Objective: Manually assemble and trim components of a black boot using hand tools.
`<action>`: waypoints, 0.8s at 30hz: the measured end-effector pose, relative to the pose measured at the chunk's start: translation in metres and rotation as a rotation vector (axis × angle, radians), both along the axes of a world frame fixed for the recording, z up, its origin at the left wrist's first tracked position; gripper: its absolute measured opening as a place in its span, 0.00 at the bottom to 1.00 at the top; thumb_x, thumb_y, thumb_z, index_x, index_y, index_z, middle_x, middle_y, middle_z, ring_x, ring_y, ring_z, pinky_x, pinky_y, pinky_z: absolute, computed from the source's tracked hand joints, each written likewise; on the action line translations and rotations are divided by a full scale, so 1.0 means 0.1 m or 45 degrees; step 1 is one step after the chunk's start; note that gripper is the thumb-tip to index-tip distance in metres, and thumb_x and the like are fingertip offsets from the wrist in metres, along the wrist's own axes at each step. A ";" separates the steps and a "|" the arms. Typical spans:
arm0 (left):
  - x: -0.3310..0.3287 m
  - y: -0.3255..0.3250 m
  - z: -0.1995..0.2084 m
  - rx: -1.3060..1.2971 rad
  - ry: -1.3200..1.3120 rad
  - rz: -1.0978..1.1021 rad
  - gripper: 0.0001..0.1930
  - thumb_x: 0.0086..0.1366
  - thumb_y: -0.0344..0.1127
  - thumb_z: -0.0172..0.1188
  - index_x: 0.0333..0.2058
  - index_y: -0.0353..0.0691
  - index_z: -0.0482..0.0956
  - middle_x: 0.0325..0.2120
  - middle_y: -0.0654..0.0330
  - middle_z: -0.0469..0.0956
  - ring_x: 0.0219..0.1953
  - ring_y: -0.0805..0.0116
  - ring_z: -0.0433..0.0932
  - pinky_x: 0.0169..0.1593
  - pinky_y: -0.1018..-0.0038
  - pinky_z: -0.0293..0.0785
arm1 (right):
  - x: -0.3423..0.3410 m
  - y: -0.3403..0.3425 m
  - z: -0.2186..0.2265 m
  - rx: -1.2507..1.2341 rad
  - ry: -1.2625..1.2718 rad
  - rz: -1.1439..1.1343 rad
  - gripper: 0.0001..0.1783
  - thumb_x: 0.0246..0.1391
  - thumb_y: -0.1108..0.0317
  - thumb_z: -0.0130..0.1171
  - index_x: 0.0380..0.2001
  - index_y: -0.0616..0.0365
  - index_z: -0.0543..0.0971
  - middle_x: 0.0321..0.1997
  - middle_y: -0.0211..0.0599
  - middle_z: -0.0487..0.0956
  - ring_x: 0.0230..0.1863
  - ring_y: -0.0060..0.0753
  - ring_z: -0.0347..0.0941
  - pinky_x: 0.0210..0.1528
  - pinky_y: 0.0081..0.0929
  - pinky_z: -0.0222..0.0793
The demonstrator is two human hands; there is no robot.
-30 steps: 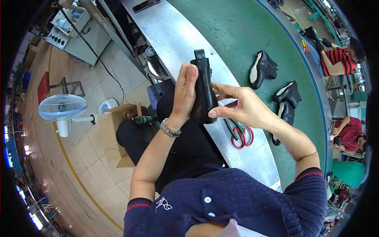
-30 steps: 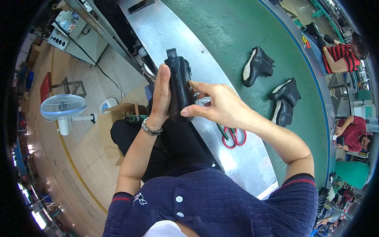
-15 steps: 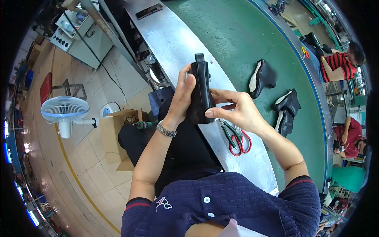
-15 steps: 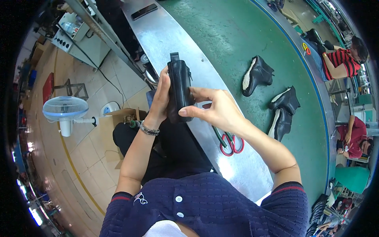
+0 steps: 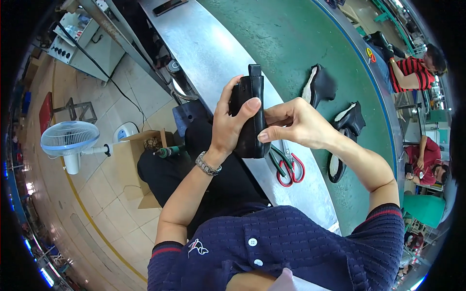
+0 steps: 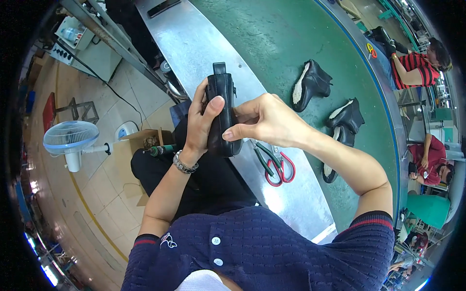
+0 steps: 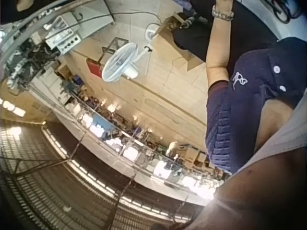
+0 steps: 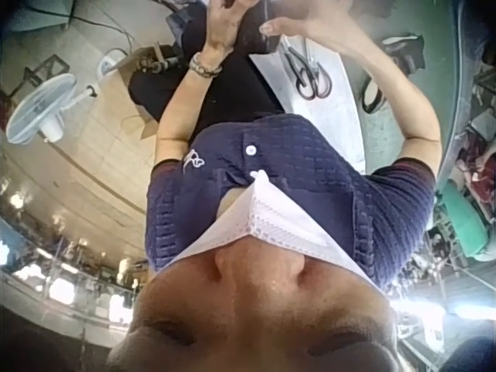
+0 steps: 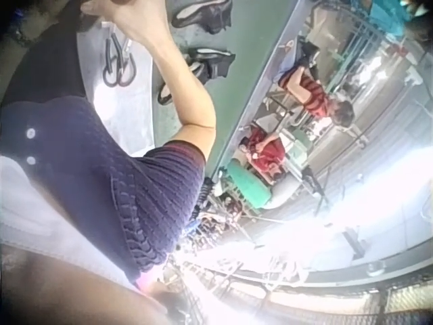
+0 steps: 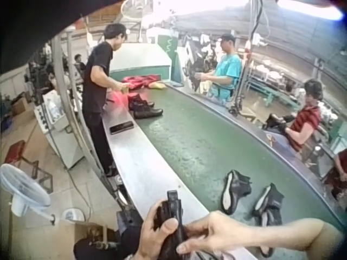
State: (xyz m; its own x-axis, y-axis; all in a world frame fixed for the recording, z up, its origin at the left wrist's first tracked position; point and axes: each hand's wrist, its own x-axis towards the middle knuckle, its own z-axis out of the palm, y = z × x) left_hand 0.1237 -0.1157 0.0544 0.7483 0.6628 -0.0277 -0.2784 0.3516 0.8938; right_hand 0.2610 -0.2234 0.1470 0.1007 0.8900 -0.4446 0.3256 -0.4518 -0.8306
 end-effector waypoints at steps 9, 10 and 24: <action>0.10 -0.07 -0.11 0.400 0.157 0.339 0.35 0.57 0.52 0.66 0.55 0.35 0.67 0.39 0.53 0.76 0.38 0.69 0.75 0.43 0.72 0.72 | -0.21 0.17 0.14 0.197 -0.746 0.053 0.29 0.44 0.48 0.69 0.13 0.68 0.79 0.09 0.44 0.72 0.11 0.32 0.71 0.18 0.32 0.64; 0.07 -0.04 -0.02 0.192 0.089 0.238 0.35 0.57 0.53 0.66 0.55 0.35 0.67 0.39 0.53 0.75 0.38 0.69 0.75 0.43 0.72 0.72 | -0.23 0.20 0.20 0.013 -0.714 0.078 0.30 0.43 0.45 0.70 0.23 0.69 0.82 0.13 0.45 0.77 0.16 0.34 0.77 0.24 0.31 0.70; -2.32 0.45 -0.48 -0.661 -0.012 0.356 0.26 0.71 0.59 0.44 0.42 0.42 0.79 0.35 0.63 0.81 0.35 0.72 0.80 0.42 0.74 0.77 | -1.93 0.02 -1.26 0.450 0.670 0.173 0.59 0.39 0.63 0.77 0.70 0.60 0.51 0.68 0.43 0.62 0.69 0.35 0.55 0.70 0.31 0.46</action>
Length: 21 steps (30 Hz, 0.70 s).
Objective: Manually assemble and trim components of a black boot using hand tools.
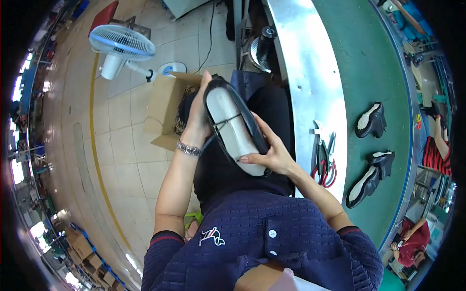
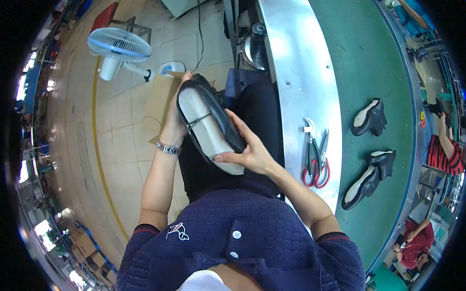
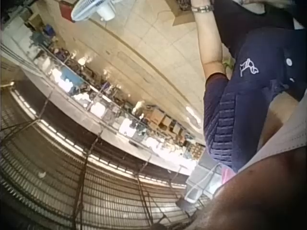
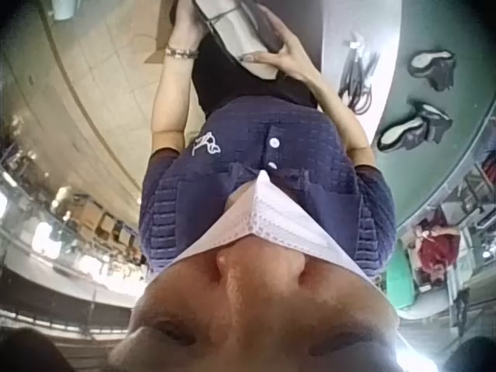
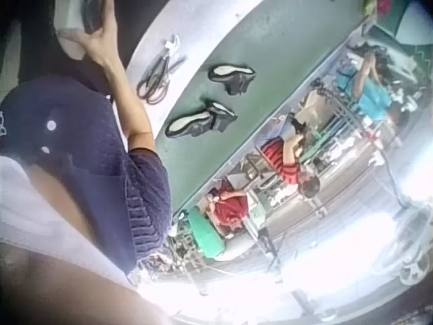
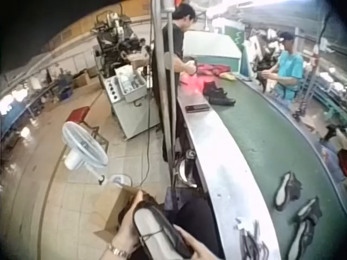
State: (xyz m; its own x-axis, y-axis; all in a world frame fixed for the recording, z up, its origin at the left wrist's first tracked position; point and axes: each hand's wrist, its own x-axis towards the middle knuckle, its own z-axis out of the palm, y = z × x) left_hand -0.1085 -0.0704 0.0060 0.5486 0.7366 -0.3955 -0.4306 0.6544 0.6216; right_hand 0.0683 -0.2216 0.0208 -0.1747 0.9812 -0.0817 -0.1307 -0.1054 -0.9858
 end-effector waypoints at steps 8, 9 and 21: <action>-0.09 0.38 -0.42 0.359 0.139 -0.012 0.34 0.73 0.60 0.33 0.54 0.36 0.75 0.35 0.66 0.79 0.33 0.81 0.73 0.42 0.83 0.71 | -0.48 0.14 0.09 -0.353 0.059 -0.151 0.56 0.44 0.62 0.73 0.69 0.62 0.50 0.63 0.44 0.64 0.64 0.34 0.61 0.65 0.29 0.55; -0.11 0.40 -0.52 0.311 0.180 -0.008 0.33 0.73 0.59 0.34 0.54 0.37 0.75 0.35 0.66 0.79 0.33 0.81 0.73 0.42 0.83 0.71 | -0.46 0.18 0.07 -0.403 0.084 -0.116 0.56 0.44 0.62 0.73 0.69 0.61 0.50 0.61 0.43 0.66 0.62 0.34 0.63 0.64 0.29 0.57; -0.17 0.75 -1.31 0.087 0.307 0.058 0.29 0.65 0.62 0.53 0.37 0.36 0.80 0.35 0.59 0.81 0.36 0.73 0.78 0.43 0.75 0.74 | -0.50 0.41 -0.24 -0.516 0.075 0.007 0.61 0.49 0.51 0.70 0.70 0.64 0.40 0.62 0.52 0.65 0.62 0.39 0.65 0.65 0.30 0.57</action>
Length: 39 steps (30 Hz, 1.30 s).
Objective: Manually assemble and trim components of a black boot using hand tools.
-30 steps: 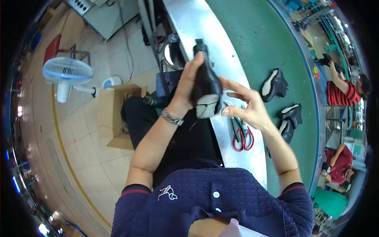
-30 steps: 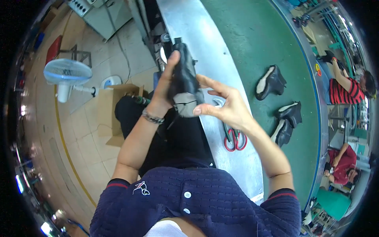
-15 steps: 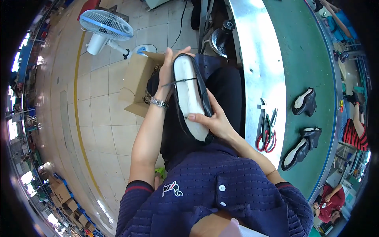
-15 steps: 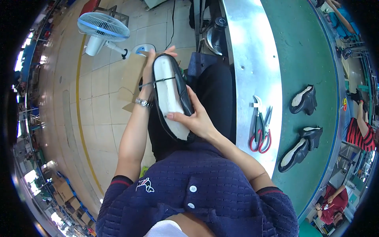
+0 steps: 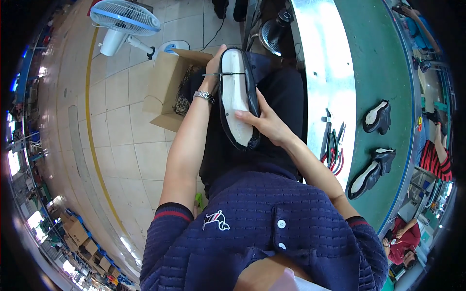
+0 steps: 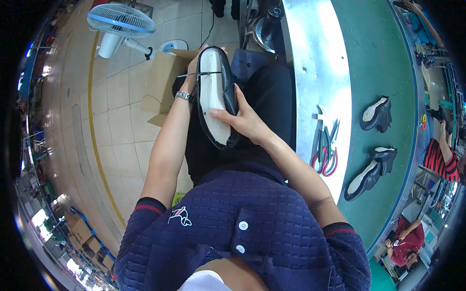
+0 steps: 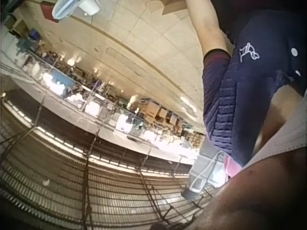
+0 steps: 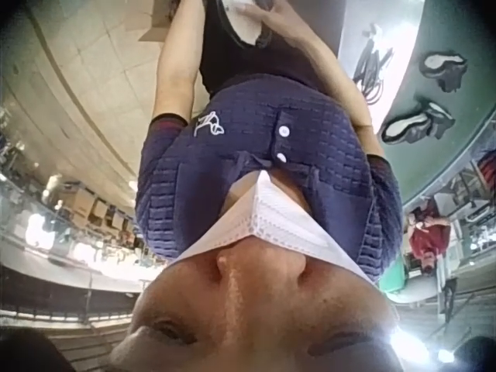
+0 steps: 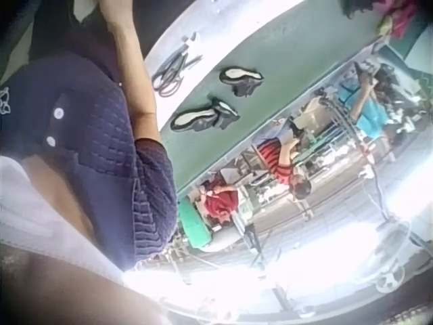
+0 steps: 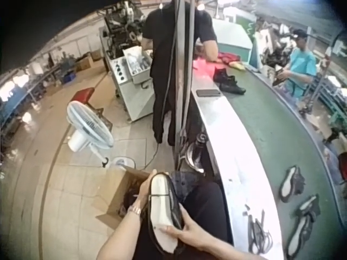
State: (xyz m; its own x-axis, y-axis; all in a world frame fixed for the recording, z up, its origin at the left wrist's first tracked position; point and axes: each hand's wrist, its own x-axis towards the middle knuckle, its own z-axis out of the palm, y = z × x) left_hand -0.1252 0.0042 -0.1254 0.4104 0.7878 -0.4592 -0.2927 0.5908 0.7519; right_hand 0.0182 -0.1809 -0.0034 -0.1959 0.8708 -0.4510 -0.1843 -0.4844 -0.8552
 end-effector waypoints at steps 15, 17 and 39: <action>-0.07 -0.58 1.10 0.554 0.365 0.034 0.23 0.68 0.38 0.56 0.60 0.38 0.69 0.46 0.57 0.77 0.47 0.77 0.72 0.52 0.79 0.67 | 1.97 -1.16 -0.58 0.003 -2.166 0.001 0.31 0.60 0.59 0.56 0.61 0.67 0.66 0.43 0.52 0.76 0.40 0.43 0.74 0.44 0.40 0.70; -0.09 -0.56 1.05 0.602 0.357 0.029 0.21 0.70 0.36 0.52 0.60 0.38 0.69 0.50 0.56 0.76 0.50 0.73 0.72 0.56 0.77 0.64 | 1.98 -1.01 -0.47 -0.083 -1.774 -0.137 0.28 0.59 0.62 0.56 0.59 0.67 0.69 0.29 0.38 0.75 0.28 0.32 0.70 0.34 0.32 0.67; 0.04 -0.49 1.03 0.521 0.216 0.027 0.20 0.69 0.37 0.48 0.57 0.37 0.71 0.52 0.56 0.74 0.51 0.71 0.72 0.56 0.76 0.64 | 0.43 1.07 1.10 -0.397 -0.293 0.473 0.35 0.66 0.67 0.47 0.71 0.55 0.45 0.49 0.44 0.79 0.41 0.25 0.76 0.47 0.20 0.68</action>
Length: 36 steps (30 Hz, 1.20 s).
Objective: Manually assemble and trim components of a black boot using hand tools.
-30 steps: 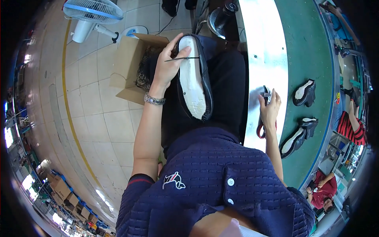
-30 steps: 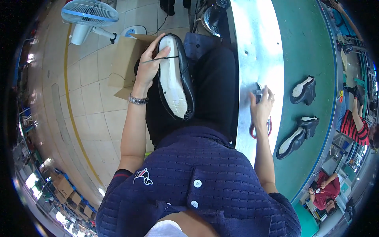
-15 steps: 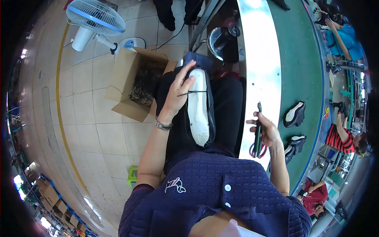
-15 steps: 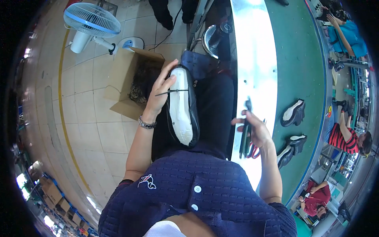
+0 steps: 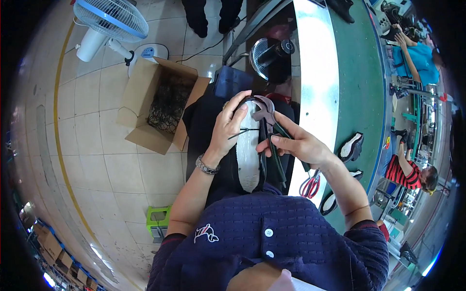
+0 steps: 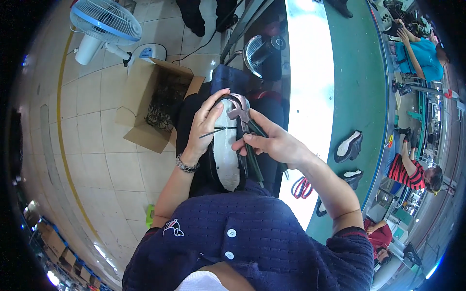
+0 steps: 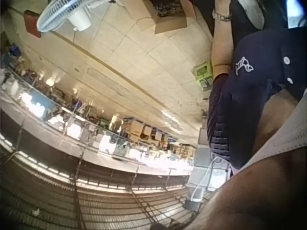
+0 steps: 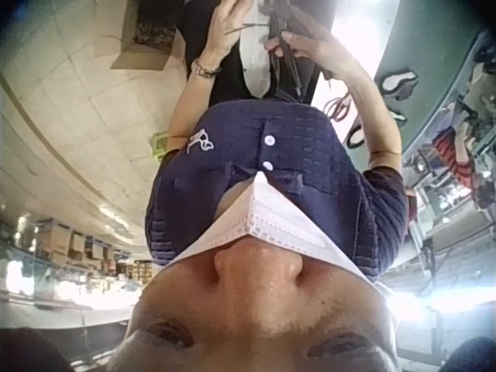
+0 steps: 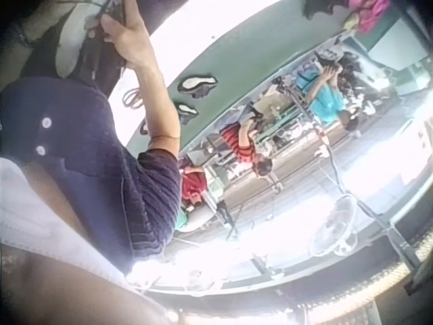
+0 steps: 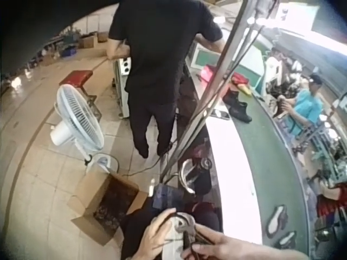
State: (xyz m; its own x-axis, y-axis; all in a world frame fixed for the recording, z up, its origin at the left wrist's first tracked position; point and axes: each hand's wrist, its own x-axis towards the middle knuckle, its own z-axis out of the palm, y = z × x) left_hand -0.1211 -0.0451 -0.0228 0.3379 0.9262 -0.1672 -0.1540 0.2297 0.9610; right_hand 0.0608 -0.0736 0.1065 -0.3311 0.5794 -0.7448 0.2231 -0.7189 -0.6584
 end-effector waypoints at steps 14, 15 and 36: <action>0.06 -0.06 0.07 0.136 0.055 0.132 0.18 0.67 0.31 0.49 0.54 0.35 0.75 0.47 0.55 0.78 0.46 0.73 0.75 0.52 0.78 0.67 | -0.09 -0.31 -0.26 0.454 -0.392 0.131 0.35 0.66 0.71 0.47 0.71 0.55 0.45 0.26 0.33 0.72 0.25 0.22 0.71 0.29 0.24 0.72; 0.06 -0.06 0.05 0.143 0.056 0.126 0.18 0.67 0.31 0.49 0.54 0.35 0.75 0.47 0.55 0.78 0.46 0.73 0.75 0.52 0.78 0.67 | -0.08 -0.31 -0.26 0.455 -0.377 0.124 0.35 0.66 0.71 0.48 0.70 0.56 0.46 0.26 0.33 0.73 0.25 0.23 0.71 0.29 0.24 0.72; 0.01 -0.02 0.00 -0.132 -0.090 0.073 0.18 0.66 0.31 0.56 0.54 0.34 0.75 0.45 0.57 0.80 0.43 0.77 0.75 0.48 0.80 0.68 | -0.19 -0.14 -0.33 1.125 -1.170 0.479 0.41 0.59 0.70 0.53 0.71 0.47 0.48 0.20 0.51 0.77 0.21 0.50 0.77 0.24 0.39 0.73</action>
State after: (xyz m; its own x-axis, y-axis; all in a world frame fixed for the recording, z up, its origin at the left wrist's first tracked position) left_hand -0.1199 -0.0469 -0.0233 0.2995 0.9232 -0.2409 -0.2363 0.3164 0.9187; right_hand 0.0415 -0.0877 0.0739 -0.1588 0.9657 -0.2055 0.9250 0.0728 -0.3729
